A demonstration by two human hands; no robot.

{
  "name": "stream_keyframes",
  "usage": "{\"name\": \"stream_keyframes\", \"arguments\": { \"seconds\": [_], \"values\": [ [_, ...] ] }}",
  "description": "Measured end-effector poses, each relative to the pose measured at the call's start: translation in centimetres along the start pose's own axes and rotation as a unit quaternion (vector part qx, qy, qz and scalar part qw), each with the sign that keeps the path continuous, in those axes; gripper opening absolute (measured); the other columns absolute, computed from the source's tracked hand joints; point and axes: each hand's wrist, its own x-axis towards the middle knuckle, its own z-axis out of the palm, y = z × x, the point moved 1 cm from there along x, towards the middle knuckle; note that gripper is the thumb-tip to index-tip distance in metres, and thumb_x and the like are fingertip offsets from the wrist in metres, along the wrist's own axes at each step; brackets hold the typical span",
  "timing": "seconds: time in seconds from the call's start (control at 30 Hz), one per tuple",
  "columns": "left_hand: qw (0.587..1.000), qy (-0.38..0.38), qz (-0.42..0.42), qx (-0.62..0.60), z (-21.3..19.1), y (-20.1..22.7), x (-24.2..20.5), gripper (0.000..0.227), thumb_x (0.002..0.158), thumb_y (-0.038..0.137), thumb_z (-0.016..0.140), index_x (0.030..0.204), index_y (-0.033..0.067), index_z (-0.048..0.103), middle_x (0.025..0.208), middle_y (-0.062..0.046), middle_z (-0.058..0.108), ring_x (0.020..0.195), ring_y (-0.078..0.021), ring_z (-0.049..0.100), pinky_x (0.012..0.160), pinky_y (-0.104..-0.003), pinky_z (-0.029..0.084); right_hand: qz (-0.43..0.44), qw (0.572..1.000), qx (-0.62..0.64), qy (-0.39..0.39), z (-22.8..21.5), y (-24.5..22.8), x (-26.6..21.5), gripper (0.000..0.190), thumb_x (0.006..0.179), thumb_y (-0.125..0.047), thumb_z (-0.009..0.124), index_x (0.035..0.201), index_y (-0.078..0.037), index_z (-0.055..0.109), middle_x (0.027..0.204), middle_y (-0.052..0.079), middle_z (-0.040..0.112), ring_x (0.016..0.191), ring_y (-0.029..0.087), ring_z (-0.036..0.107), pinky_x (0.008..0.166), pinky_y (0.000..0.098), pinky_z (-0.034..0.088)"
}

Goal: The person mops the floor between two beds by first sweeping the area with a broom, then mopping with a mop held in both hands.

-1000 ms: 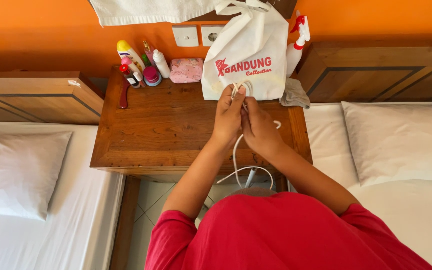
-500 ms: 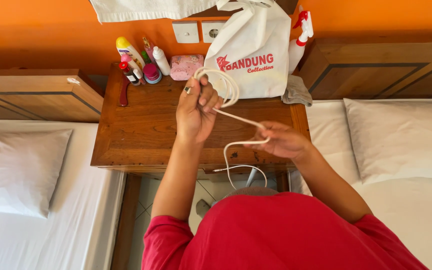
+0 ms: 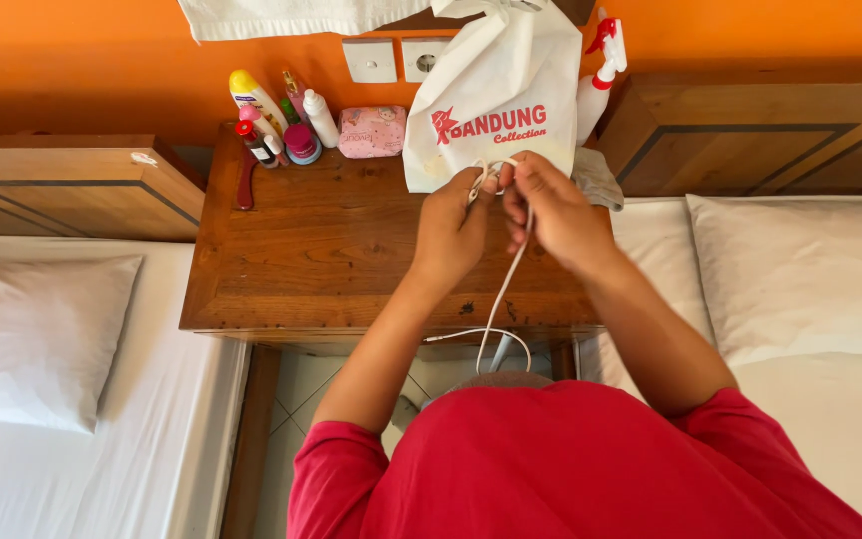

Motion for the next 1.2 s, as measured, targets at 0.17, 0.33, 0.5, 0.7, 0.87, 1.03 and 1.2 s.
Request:
{"name": "stream_keyframes", "arguments": {
  "seconds": [0.17,0.33,0.5,0.7,0.87,1.03,1.2],
  "values": [
    [0.929,0.012,-0.212,-0.304,0.9,-2.8,0.3,0.038,0.115,0.032,0.049,0.124,0.0018,0.07,0.078,-0.007,0.063,0.06,-0.0115,0.051,0.055,-0.028,0.041,-0.134,0.988,-0.072,0.029,4.7,4.2,-0.9,0.04,0.111,-0.046,0.037,0.123,-0.01,0.05,0.075,0.0,0.05,0.057,0.014,0.051,0.052,0.0302,0.048],
    [0.879,0.046,-0.176,-0.441,-2.9,-0.7,2.0,0.048,0.109,0.034,0.045,0.14,-0.0001,0.059,0.125,-0.001,0.076,0.084,-0.0075,0.059,0.076,-0.021,0.047,-0.18,0.936,-0.301,0.036,4.0,8.7,-1.5,0.049,0.109,-0.048,0.036,0.129,-0.006,0.052,0.065,-0.002,0.053,0.054,0.011,0.056,0.054,0.029,0.049],
    [0.883,-0.101,-0.139,-0.436,-8.5,-1.3,0.6,0.036,0.116,0.024,0.053,0.139,-0.0023,0.064,0.094,-0.009,0.073,0.068,-0.0064,0.049,0.063,-0.02,0.038,0.035,0.967,-0.248,-0.039,-5.9,12.4,1.2,0.027,0.101,-0.034,0.062,0.088,-0.011,0.065,0.065,-0.007,0.053,0.057,0.006,0.05,0.052,0.0262,0.044],
    [0.904,-0.325,-0.225,-0.163,-4.5,0.4,-0.1,0.034,0.104,0.028,0.058,0.12,0.0003,0.069,0.085,-0.006,0.075,0.059,-0.0049,0.044,0.052,-0.021,0.037,0.014,0.989,-0.135,0.061,-7.9,1.6,1.3,0.015,0.091,-0.019,0.075,0.085,-0.011,0.064,0.068,-0.008,0.049,0.056,0.003,0.036,0.05,0.0219,0.028],
    [0.933,-0.18,-0.241,-0.195,0.0,-4.9,-0.8,0.042,0.107,0.037,0.053,0.123,0.0012,0.066,0.102,-0.003,0.074,0.073,-0.0034,0.053,0.064,-0.021,0.048,-0.087,0.961,-0.237,0.112,-2.6,1.3,0.3,0.013,0.105,-0.021,0.061,0.102,-0.008,0.063,0.077,-0.005,0.055,0.063,0.005,0.043,0.056,0.0228,0.035],
    [0.948,-0.096,-0.112,-0.281,1.5,-5.2,-0.6,0.048,0.112,0.036,0.049,0.144,0.0004,0.054,0.133,-0.005,0.065,0.12,-0.0034,0.057,0.107,-0.021,0.044,-0.31,0.875,-0.341,0.148,4.0,2.3,-1.5,0.018,0.114,-0.017,0.048,0.124,-0.003,0.052,0.097,0.006,0.066,0.083,0.016,0.065,0.073,0.0332,0.051],
    [0.922,0.048,-0.127,-0.363,-0.5,-2.9,0.9,0.046,0.107,0.021,0.056,0.146,-0.0016,0.048,0.126,-0.009,0.071,0.09,-0.0079,0.053,0.089,-0.024,0.047,-0.224,0.9,-0.367,0.073,3.3,9.5,-2.0,0.019,0.112,-0.021,0.052,0.103,-0.005,0.057,0.084,0.012,0.061,0.074,0.019,0.06,0.067,0.0371,0.048]
  ]
}}
